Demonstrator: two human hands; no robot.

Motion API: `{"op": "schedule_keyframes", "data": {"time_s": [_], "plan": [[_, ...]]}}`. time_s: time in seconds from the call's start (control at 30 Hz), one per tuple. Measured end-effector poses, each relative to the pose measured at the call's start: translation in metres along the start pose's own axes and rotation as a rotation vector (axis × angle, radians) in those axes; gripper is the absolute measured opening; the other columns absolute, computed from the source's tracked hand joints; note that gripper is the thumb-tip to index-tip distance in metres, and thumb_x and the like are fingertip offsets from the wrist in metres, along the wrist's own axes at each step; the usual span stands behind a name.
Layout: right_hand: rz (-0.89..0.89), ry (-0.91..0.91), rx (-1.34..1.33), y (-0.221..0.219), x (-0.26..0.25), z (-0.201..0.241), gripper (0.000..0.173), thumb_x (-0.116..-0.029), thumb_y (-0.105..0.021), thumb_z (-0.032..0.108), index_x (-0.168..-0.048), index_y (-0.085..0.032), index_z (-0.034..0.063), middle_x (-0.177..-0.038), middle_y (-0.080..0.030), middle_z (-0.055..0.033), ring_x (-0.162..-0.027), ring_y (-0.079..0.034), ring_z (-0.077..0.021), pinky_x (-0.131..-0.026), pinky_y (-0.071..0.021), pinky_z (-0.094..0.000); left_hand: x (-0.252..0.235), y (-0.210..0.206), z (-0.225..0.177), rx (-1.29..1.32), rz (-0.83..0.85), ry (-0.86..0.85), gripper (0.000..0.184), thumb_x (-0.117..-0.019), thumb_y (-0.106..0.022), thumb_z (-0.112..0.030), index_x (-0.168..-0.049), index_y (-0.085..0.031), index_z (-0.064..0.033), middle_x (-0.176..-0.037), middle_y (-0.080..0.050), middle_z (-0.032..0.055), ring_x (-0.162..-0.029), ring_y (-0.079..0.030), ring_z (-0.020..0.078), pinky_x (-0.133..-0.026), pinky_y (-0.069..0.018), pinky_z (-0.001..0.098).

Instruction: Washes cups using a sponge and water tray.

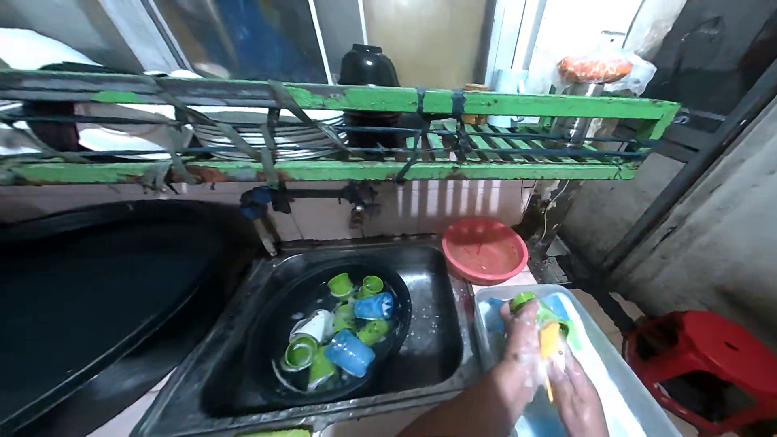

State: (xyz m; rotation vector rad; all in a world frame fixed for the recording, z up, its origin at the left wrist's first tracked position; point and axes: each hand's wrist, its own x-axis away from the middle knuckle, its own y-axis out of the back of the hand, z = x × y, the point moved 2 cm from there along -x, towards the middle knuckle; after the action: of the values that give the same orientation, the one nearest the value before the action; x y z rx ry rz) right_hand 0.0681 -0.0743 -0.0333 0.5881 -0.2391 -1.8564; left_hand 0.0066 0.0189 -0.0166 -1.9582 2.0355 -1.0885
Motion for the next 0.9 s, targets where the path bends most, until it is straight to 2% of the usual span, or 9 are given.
{"op": "schedule_keyframes", "data": {"time_s": [0.13,0.23,0.3,0.43,0.5,0.6,0.73,0.83,0.9], "plan": [[0.195,0.213,0.597,-0.002,-0.024,-0.028,0.03,-0.0903,-0.062,0.01,-0.11,-0.07,-0.0116,-0.111,-0.07,-0.0304,-0.112,-0.066,-0.0471,-0.104,-0.0462,-0.062,0.006,0.006,0.016,-0.068,0.013,-0.008,0.07,-0.0982,-0.066,-0.013,-0.153,-0.024,-0.007,-0.136,-0.053,0.0254,-0.116,-0.061,0.0307,-0.096,-0.0541,0.0463],[0.076,-0.288,-0.173,-0.001,-0.036,-0.017,0.029,-0.0995,-0.046,0.004,-0.12,-0.059,-0.0116,-0.104,-0.067,-0.0153,-0.097,-0.066,-0.0176,-0.088,-0.0546,-0.0328,0.005,0.012,0.005,-0.068,0.058,-0.01,0.067,-0.102,-0.063,-0.019,-0.156,-0.024,-0.0093,-0.139,-0.052,0.024,-0.117,-0.061,0.0292,-0.096,-0.0534,0.046],[-0.133,-0.527,-0.741,-0.005,-0.038,0.007,0.027,-0.1074,-0.038,0.015,-0.113,-0.06,-0.0002,-0.09,-0.07,-0.0087,-0.079,-0.07,-0.0151,-0.069,-0.0612,-0.0357,0.0,0.017,-0.007,0.035,0.134,0.028,0.056,-0.1044,-0.059,-0.025,-0.152,-0.032,-0.0119,-0.131,-0.058,0.0191,-0.111,-0.063,0.0264,-0.092,-0.0555,0.0452],[0.01,-0.2,-0.054,-0.014,-0.028,0.01,0.039,-0.0965,-0.046,0.004,-0.129,-0.054,-0.0165,-0.117,-0.065,-0.023,-0.111,-0.063,-0.0227,-0.105,-0.0462,-0.033,-0.001,0.017,-0.006,-0.018,0.176,0.112,0.053,-0.1043,-0.057,-0.026,-0.149,-0.037,-0.0077,-0.131,-0.058,0.0182,-0.114,-0.061,0.026,-0.095,-0.0531,0.0439],[0.14,0.127,0.505,-0.013,-0.029,-0.017,0.038,-0.0941,-0.06,0.006,-0.127,-0.063,-0.0129,-0.128,-0.067,-0.0277,-0.129,-0.059,-0.0393,-0.123,-0.0227,-0.0611,0.003,0.014,0.01,-0.124,0.083,0.063,0.062,-0.1005,-0.065,-0.023,-0.15,-0.033,-0.0047,-0.131,-0.058,0.0229,-0.113,-0.063,0.0286,-0.094,-0.0553,0.0447],[0.121,0.051,0.315,-0.008,-0.031,-0.041,0.039,-0.0923,-0.063,0.007,-0.127,-0.063,-0.0117,-0.127,-0.068,-0.0226,-0.127,-0.062,-0.0305,-0.12,-0.0353,-0.0508,0.007,0.011,0.021,-0.147,0.018,0.063,0.066,-0.1012,-0.065,-0.025,-0.153,-0.03,-0.0054,-0.135,-0.055,0.0248,-0.117,-0.062,0.0308,-0.097,-0.0535,0.0471],[-0.21,-0.548,-0.687,-0.012,-0.031,0.004,0.018,-0.1005,-0.039,0.003,-0.106,-0.056,0.0012,-0.083,-0.065,-0.0059,-0.072,-0.066,-0.0122,-0.063,-0.059,-0.0337,-0.002,0.019,0.015,0.062,0.207,0.125,0.052,-0.1054,-0.055,-0.032,-0.148,-0.038,-0.0097,-0.125,-0.062,0.0172,-0.107,-0.065,0.025,-0.091,-0.056,0.0435],[-0.036,-0.266,-0.05,-0.012,-0.024,0.004,0.027,-0.0947,-0.049,-0.009,-0.119,-0.057,-0.0159,-0.104,-0.066,-0.0178,-0.098,-0.064,-0.016,-0.097,-0.0492,-0.0283,0.005,0.015,0.009,0.048,0.208,0.204,0.047,-0.1061,-0.052,-0.032,-0.145,-0.041,-0.0091,-0.118,-0.063,0.0154,-0.1,-0.065,0.0237,-0.085,-0.0565,0.0418],[0.077,0.197,0.6,-0.011,-0.024,-0.028,0.034,-0.0891,-0.06,0.0,-0.121,-0.069,-0.0088,-0.123,-0.071,-0.0214,-0.126,-0.063,-0.033,-0.123,-0.0275,-0.0576,0.011,0.015,0.017,-0.076,0.077,0.178,0.06,-0.1023,-0.062,-0.03,-0.151,-0.035,-0.0084,-0.131,-0.059,0.0208,-0.114,-0.063,0.0289,-0.095,-0.0545,0.0467]]}}
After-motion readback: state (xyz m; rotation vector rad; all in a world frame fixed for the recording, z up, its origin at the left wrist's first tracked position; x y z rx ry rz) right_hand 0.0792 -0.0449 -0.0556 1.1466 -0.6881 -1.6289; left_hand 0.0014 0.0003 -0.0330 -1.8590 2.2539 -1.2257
